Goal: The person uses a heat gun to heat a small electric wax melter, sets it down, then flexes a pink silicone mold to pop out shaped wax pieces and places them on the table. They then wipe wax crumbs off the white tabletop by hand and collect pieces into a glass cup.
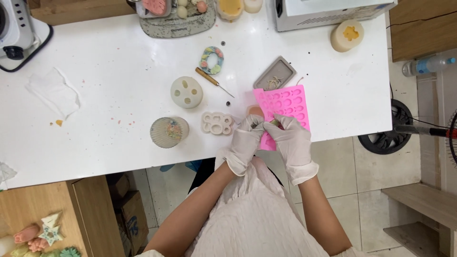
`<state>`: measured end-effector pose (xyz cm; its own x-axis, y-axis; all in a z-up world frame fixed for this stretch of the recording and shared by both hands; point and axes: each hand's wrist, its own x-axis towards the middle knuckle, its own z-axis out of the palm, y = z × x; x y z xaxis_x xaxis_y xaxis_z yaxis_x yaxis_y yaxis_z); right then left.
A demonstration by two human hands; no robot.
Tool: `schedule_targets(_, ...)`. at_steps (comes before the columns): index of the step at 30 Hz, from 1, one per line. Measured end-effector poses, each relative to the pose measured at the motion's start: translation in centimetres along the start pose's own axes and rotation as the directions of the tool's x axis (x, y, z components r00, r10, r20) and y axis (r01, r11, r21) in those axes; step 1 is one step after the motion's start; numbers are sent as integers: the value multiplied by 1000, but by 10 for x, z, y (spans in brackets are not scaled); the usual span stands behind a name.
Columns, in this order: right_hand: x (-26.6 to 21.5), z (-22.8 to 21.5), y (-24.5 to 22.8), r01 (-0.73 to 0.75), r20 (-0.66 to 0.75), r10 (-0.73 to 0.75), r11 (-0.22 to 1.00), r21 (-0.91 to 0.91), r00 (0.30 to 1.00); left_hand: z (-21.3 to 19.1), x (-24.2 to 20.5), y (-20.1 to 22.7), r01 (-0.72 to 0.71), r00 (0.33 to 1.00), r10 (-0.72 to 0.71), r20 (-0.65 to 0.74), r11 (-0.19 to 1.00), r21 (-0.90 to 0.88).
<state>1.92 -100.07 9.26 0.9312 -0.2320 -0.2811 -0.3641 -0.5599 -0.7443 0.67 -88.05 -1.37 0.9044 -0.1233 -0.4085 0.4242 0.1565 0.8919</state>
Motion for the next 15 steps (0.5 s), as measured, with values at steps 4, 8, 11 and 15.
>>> schedule_targets(4,-4,18,-7,-127,19,127,991,-32,992,-10,2,-9,-70,997,72,-42,997,31)
schedule_targets(8,-3,40,10,-15,-19,12,988,-153,1000,-16,4,-9,-163,979,180,-93,972,168)
schedule_targets(11,1,47,12,-8,-43,0,981,-195,999,-6,2,-7,-182,965,206,-161,971,152)
schedule_targets(15,4,42,5,-89,-23,92,989,117,995,-3,11,-16,-130,962,151,-226,986,107)
